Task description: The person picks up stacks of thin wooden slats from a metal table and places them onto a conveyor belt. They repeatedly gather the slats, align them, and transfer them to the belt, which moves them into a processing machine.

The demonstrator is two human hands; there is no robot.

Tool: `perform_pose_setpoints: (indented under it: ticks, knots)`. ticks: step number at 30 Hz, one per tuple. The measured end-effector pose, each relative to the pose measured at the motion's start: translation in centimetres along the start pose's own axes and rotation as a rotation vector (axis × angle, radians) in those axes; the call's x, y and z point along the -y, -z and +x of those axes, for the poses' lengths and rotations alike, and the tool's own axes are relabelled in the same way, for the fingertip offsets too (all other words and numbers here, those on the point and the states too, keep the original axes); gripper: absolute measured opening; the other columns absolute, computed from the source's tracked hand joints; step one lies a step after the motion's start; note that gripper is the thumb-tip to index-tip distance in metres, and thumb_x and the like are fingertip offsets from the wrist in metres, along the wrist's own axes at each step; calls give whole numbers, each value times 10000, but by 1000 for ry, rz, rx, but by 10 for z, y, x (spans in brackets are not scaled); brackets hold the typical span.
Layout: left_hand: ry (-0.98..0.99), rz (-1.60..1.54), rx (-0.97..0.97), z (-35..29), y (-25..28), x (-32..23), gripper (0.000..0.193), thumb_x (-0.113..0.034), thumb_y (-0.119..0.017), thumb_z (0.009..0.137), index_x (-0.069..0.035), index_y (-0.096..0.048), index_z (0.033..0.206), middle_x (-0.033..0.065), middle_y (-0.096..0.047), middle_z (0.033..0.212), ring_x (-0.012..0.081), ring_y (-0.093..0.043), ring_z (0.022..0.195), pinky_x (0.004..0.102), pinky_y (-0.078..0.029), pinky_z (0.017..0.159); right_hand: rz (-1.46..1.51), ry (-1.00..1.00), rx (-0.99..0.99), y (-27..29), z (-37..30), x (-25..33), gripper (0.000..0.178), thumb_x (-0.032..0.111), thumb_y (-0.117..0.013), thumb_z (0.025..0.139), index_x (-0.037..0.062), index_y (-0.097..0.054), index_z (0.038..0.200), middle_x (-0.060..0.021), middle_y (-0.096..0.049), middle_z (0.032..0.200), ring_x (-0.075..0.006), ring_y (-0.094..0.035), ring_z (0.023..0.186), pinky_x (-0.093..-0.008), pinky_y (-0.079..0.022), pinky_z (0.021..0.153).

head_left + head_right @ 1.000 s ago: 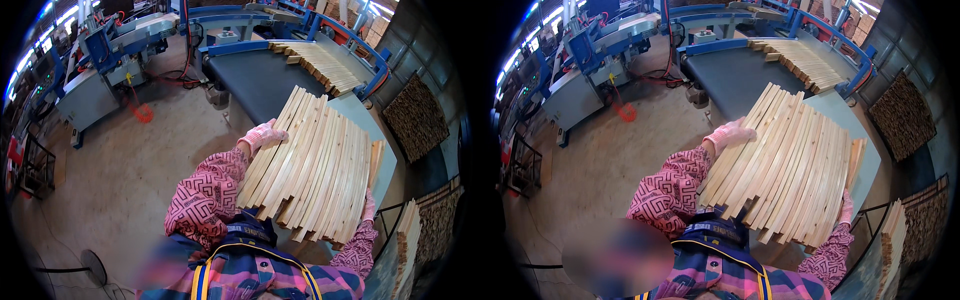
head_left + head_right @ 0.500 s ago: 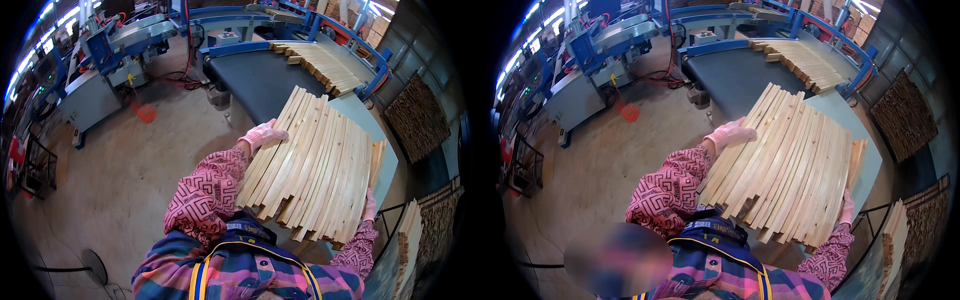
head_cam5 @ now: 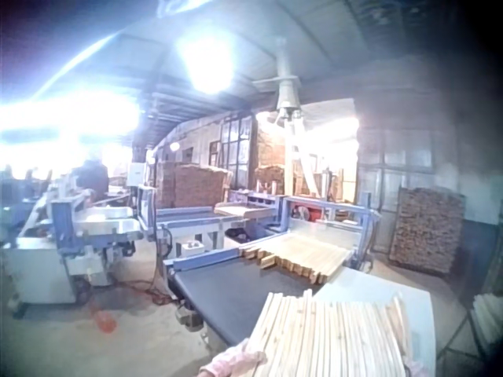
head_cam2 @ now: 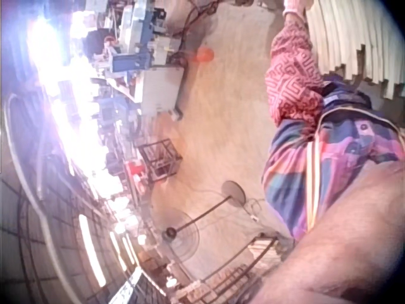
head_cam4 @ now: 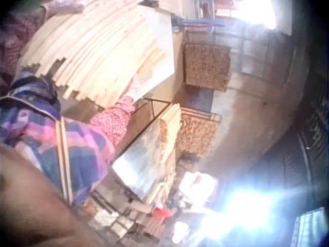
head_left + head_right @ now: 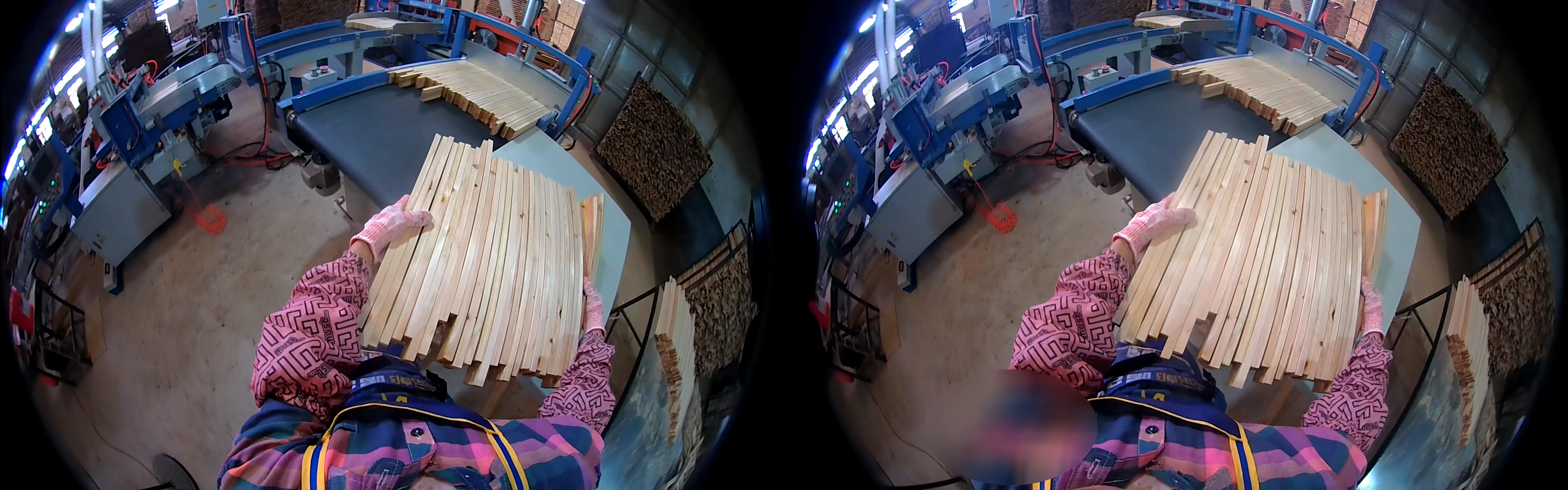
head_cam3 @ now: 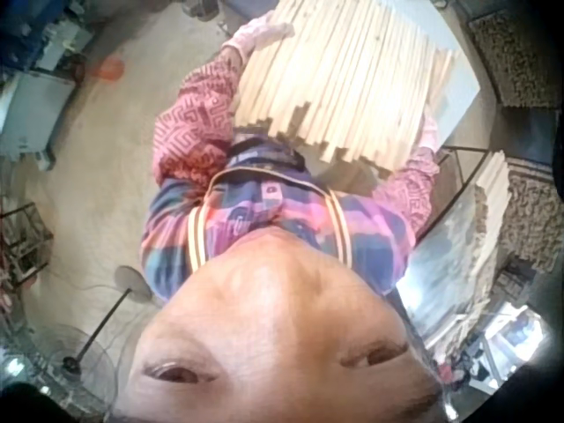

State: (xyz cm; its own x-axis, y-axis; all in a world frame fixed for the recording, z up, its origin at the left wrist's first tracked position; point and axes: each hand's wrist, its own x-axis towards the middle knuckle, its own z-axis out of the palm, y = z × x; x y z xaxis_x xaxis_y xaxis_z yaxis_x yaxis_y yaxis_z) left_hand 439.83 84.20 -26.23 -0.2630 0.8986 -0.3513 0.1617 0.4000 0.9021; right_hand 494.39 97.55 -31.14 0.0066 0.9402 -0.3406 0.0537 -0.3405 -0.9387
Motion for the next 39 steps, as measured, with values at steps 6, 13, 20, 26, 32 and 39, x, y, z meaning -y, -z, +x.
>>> perform_pose_setpoints:
  ticks: [6,13,20,26,32,39]
  knots:
    - [-80,-187,90,35,-7,27,1014,-516,-688,745,-36,-238,1517,177,-499,1407,272,-454,1315,318,-332,1081,-106,79,-68,7,2,2,566,466,-620,904,9,-612,1239,-91,-664,1130,-223,-636,961,-349,-499,866]
    - [-115,-249,103,51,-3,42,984,-469,-675,791,-3,-201,1516,173,-502,1398,256,-470,1292,307,-342,1067,-130,81,-30,-14,-13,12,530,451,-586,926,18,-621,1230,-91,-663,1141,-200,-631,980,-335,-491,893]
    - [-120,-217,160,21,-7,12,955,-441,-654,836,6,-159,1520,160,-538,1345,220,-504,1229,286,-370,1033,-128,81,-52,-9,-15,10,574,483,-616,897,-8,-635,1194,-105,-663,1131,-218,-611,998,-350,-467,907]
    - [-58,-135,118,26,-2,15,913,-391,-634,874,3,-128,1523,152,-550,1330,212,-511,1230,252,-366,1028,-141,72,-67,-14,-13,12,602,519,-626,878,-9,-634,1168,-113,-666,1092,-238,-618,961,-369,-479,880]
    - [-76,-261,203,23,-6,16,908,-442,-610,877,-35,-134,1534,169,-506,1388,236,-476,1276,286,-337,1066,-135,89,-100,-1,-4,2,592,535,-630,872,-2,-652,1123,-113,-669,1057,-236,-628,917,-371,-493,847]
    - [-70,-260,169,25,-6,18,913,-455,-620,864,-37,-158,1531,171,-477,1416,248,-451,1302,301,-325,1079,-154,87,-93,-16,-20,15,566,525,-634,875,-4,-670,1072,-107,-680,994,-228,-636,850,-370,-510,784]
